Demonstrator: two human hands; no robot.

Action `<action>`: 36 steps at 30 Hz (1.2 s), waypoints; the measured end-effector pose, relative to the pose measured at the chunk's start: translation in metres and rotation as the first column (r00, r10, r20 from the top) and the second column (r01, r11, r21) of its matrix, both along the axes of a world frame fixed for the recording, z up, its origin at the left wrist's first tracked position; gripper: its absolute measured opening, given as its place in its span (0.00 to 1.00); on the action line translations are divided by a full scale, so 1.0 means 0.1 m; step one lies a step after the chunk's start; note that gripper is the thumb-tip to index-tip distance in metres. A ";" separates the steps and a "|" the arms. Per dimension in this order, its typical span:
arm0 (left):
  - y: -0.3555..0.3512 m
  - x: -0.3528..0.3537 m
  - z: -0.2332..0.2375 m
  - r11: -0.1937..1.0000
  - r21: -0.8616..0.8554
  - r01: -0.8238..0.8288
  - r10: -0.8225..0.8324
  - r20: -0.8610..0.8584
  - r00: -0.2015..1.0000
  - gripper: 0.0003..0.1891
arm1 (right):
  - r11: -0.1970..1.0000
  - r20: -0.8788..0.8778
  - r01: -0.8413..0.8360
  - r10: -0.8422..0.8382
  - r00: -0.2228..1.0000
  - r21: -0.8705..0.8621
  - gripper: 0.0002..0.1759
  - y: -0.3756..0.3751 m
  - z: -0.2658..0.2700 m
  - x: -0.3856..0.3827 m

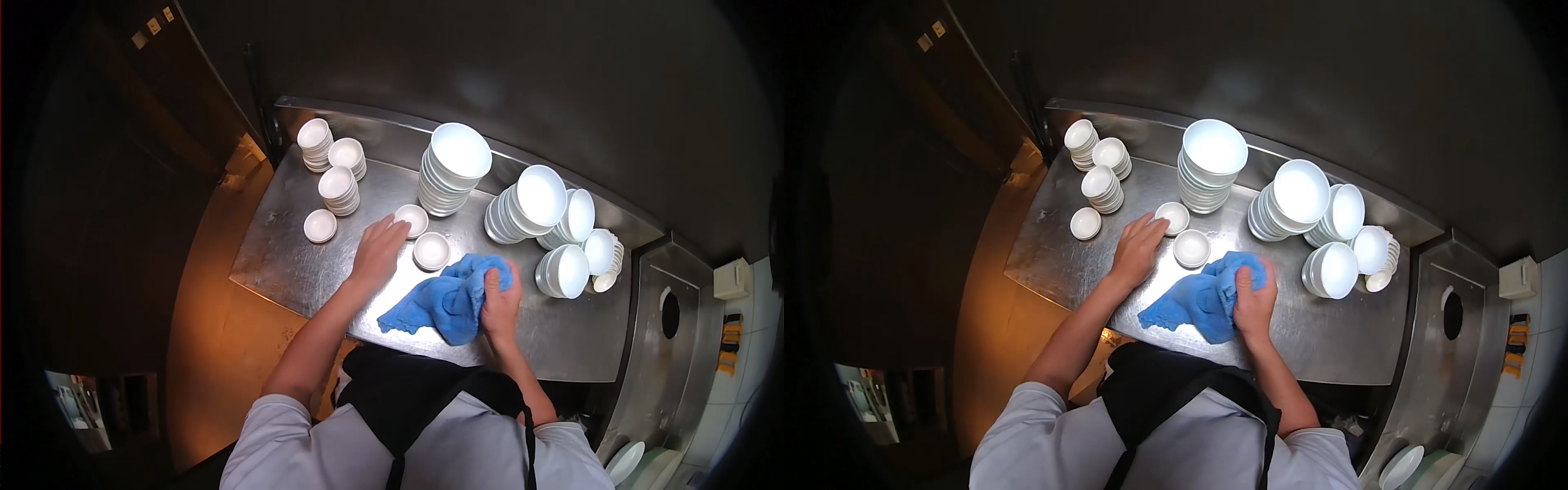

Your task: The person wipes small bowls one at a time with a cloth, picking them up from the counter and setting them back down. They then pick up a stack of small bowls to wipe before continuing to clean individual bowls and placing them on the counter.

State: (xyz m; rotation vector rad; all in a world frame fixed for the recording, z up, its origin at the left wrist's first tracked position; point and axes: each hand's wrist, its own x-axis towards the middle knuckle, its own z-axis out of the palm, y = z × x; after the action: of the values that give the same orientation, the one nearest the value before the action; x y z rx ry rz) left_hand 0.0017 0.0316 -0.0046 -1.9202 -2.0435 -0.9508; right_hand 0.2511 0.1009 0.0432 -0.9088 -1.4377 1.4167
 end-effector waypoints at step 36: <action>-0.10 1.09 0.53 0.989 0.140 0.045 -0.144 0.858 0.492 0.06 | 0.889 0.231 -0.108 0.003 0.973 0.444 0.25 -0.15 0.21 -0.49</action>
State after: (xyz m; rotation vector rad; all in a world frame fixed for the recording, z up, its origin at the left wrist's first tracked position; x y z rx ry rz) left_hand 0.1111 0.0218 0.0486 -1.6227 -2.2144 -2.4076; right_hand 0.2016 0.0855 0.0640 -0.7405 -1.8793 0.9673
